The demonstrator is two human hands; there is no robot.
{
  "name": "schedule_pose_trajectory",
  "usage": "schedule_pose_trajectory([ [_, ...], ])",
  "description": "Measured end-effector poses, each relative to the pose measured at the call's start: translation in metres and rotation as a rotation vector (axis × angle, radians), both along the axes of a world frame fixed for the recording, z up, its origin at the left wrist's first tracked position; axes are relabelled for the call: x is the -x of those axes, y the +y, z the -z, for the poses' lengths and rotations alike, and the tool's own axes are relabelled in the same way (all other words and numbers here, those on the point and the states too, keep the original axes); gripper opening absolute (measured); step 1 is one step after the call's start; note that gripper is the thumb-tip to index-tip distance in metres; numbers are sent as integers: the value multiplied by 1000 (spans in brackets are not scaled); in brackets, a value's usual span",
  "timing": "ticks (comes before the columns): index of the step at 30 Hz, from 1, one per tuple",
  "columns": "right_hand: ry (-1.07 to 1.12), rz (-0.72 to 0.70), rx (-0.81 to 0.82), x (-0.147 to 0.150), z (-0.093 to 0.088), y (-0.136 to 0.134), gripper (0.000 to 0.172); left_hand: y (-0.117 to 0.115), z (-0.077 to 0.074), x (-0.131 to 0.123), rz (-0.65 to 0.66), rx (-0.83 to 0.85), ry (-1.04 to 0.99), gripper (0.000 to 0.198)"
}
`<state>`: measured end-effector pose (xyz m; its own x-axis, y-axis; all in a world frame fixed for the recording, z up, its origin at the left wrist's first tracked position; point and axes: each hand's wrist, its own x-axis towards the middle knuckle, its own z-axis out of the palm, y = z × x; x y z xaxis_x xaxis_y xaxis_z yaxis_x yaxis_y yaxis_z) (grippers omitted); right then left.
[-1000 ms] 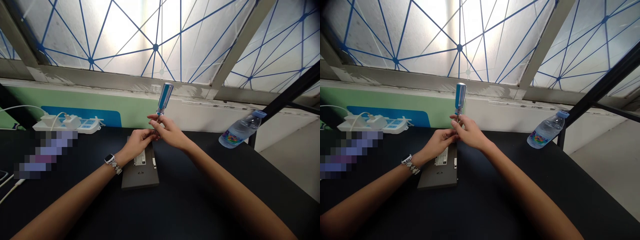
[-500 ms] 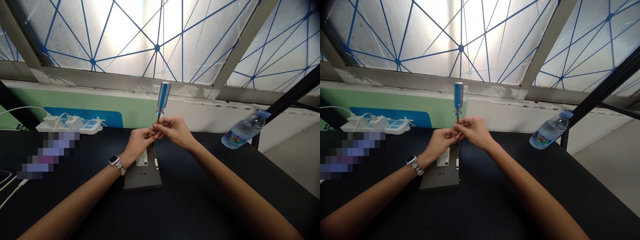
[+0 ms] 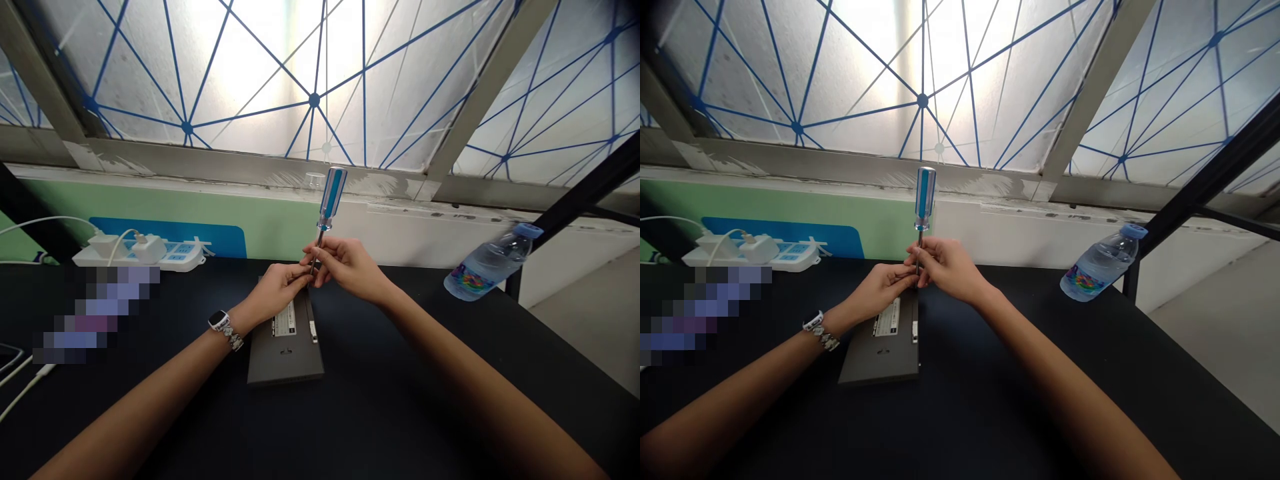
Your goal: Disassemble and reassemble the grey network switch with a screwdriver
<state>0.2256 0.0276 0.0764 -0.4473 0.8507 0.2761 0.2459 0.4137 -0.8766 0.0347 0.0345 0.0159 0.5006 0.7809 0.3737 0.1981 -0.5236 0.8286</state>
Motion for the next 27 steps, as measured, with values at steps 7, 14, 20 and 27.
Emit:
schedule_pose_trajectory([
  [7, -24, 150, -126, 2, 2, 1, 26, -1, 7, -2, -81, -28, -53, 28],
  [14, -18, 155, -161, 2, 2, 0, 32, -2, 8, -2, -111, -6, -75, 25],
  [20, -79, 80, -186, 1, -1, -3, 24, 0, 10, -5, -132, 84, -115, 23],
  [27, -104, 80, -205, 4, -1, -4, 23, 3, 8, -4, -54, 66, -104, 22],
])
